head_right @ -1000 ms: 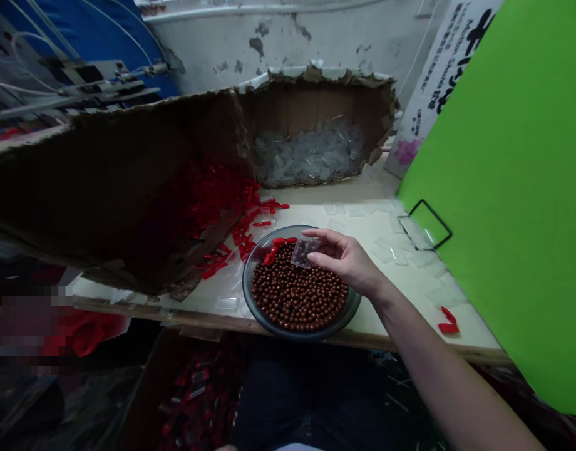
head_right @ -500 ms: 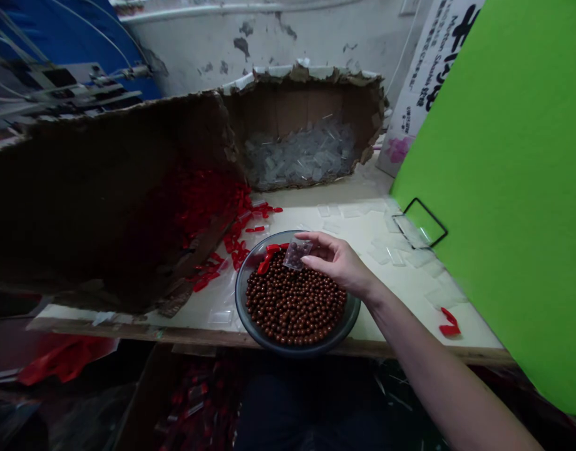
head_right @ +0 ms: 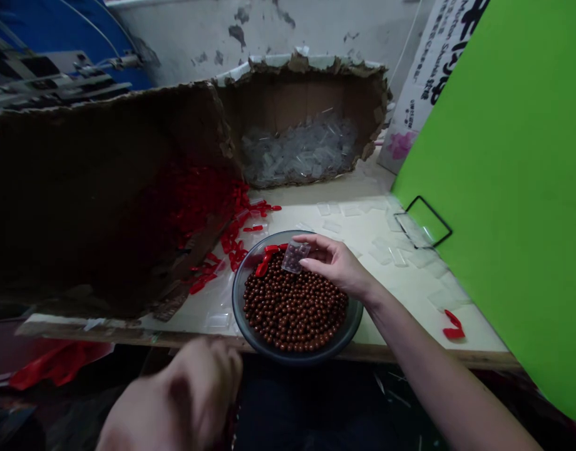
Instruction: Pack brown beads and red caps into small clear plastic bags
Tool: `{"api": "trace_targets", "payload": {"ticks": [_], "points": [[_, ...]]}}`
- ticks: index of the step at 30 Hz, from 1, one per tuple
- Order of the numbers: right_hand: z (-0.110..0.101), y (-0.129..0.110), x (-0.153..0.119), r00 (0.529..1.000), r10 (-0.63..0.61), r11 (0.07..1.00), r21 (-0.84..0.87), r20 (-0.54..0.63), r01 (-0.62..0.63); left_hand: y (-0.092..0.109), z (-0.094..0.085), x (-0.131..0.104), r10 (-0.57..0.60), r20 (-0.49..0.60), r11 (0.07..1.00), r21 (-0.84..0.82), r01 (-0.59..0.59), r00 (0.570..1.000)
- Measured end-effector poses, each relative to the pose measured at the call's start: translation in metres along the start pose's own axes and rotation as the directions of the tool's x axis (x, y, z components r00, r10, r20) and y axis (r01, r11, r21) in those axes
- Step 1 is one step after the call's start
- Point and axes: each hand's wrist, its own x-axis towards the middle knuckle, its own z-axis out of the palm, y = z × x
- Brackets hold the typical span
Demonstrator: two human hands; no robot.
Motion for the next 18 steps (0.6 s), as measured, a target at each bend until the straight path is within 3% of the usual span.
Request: {"api": "trace_targets", "payload": {"ticks": [3,5,9,13,16,18], "points": [[0.001,-0.002,0.002,1.0,0.017,1.0,0.003,0.012,-0.017,-0.03,-0.003,0.039,0.008,-0.102,1.0,-0.017,-0.01,0.995],[0.002,-0.003,0.003,0.999,0.028,1.0,-0.009,0.022,-0.028,-0.05,-0.003,0.064,-0.057,-0.16,0.998,-0.05,0.049,0.985],[0.008,-0.001,0.007,0.998,0.011,0.998,-0.058,0.057,-0.007,-0.08,0.007,0.095,-0.197,-0.043,0.959,-0.214,0.183,0.979],[0.025,-0.003,0.011,0.986,-0.012,0.991,-0.131,0.164,0.034,-0.092,0.015,0.104,-0.254,0.01,0.924,-0.294,0.246,0.967],[0.036,-0.008,0.02,0.976,-0.029,0.983,-0.173,0.217,0.067,-0.09,0.003,0.105,-0.211,-0.082,0.938,-0.298,0.178,0.974],[0.038,-0.009,0.03,0.984,-0.043,0.974,-0.21,0.173,0.08,-0.085,-0.013,0.104,-0.14,-0.186,0.948,-0.308,0.077,0.973]]}}
